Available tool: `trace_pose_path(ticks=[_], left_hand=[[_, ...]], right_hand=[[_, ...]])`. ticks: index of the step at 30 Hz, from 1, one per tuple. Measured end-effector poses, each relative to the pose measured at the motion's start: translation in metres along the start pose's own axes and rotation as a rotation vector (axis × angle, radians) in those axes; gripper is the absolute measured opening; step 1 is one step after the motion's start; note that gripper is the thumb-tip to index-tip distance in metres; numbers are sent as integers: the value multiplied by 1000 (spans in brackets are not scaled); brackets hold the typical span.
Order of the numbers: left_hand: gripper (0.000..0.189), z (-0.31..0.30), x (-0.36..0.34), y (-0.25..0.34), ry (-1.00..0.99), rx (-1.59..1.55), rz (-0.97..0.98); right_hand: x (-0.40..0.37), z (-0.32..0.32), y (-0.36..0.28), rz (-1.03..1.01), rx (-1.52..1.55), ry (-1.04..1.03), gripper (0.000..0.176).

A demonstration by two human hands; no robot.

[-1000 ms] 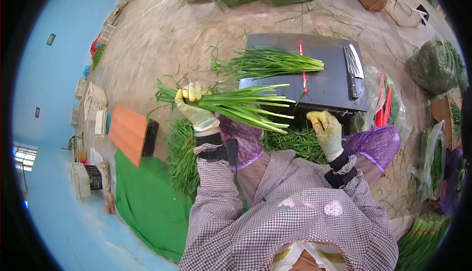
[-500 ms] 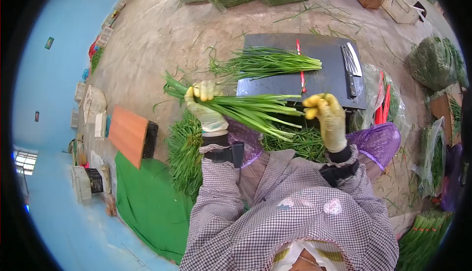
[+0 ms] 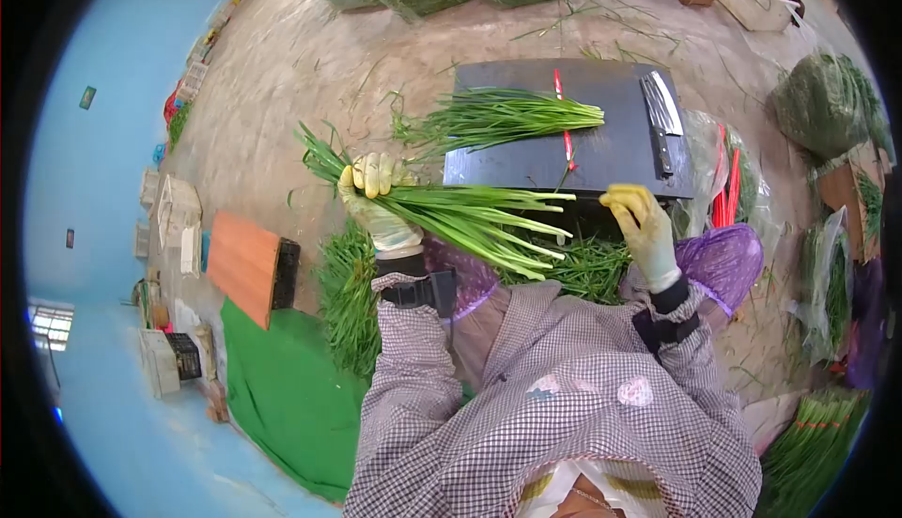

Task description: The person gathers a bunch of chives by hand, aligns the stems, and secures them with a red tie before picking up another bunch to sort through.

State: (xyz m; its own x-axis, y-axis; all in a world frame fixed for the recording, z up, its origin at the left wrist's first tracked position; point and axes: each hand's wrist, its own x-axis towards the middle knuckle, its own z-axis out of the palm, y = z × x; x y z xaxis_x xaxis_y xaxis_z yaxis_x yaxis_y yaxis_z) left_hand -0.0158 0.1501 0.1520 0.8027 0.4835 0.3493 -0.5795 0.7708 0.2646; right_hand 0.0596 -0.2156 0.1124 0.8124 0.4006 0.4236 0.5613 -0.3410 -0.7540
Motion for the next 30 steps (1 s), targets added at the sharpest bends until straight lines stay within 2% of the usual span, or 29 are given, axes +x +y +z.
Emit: trace_pose_path(ticks=[1,3,8,11,15,16,20,23,25,26,27,28,29,30], left_hand=[[31,0,1,-4,-16,-16,-12],[32,6,2,-9,-65,-29,-39],[31,7,2,-9,-130,-32,-47],[30,8,-2,-8,-86,-74,-28],[30,3,0,-6,-87,-79,-43],[30,6,-1,-6,-75,-82,-38],[30,7,-3,-7,-31,-96,-46],[30,5,-2,-2,-16,-77,-22],[30,4,-2,3,-22,-54,1],[30,6,-2,9,-31,-41,7],[30,6,-2,17,-39,-26,14],[33,-8,0,28,-92,14,14],[33,-5,-1,29,-98,22,3],[33,-2,-1,28,-107,31,-14]], right_hand=[[13,2,-12,-66,-32,50,10],[24,12,-11,-81,89,-172,14],[25,45,-15,145,605,-352,17],[25,57,-19,132,646,-338,15],[18,68,-13,84,505,-243,9],[18,63,-20,86,566,-227,8],[6,64,-20,280,768,-80,8],[-7,55,9,62,342,-75,12],[-27,42,41,56,135,-67,13],[-42,37,63,135,8,-90,15],[-64,34,96,294,-192,-256,21],[-73,21,110,312,-737,-751,28],[-72,14,113,390,-888,-1162,38],[-75,8,115,314,-902,-1038,39]])
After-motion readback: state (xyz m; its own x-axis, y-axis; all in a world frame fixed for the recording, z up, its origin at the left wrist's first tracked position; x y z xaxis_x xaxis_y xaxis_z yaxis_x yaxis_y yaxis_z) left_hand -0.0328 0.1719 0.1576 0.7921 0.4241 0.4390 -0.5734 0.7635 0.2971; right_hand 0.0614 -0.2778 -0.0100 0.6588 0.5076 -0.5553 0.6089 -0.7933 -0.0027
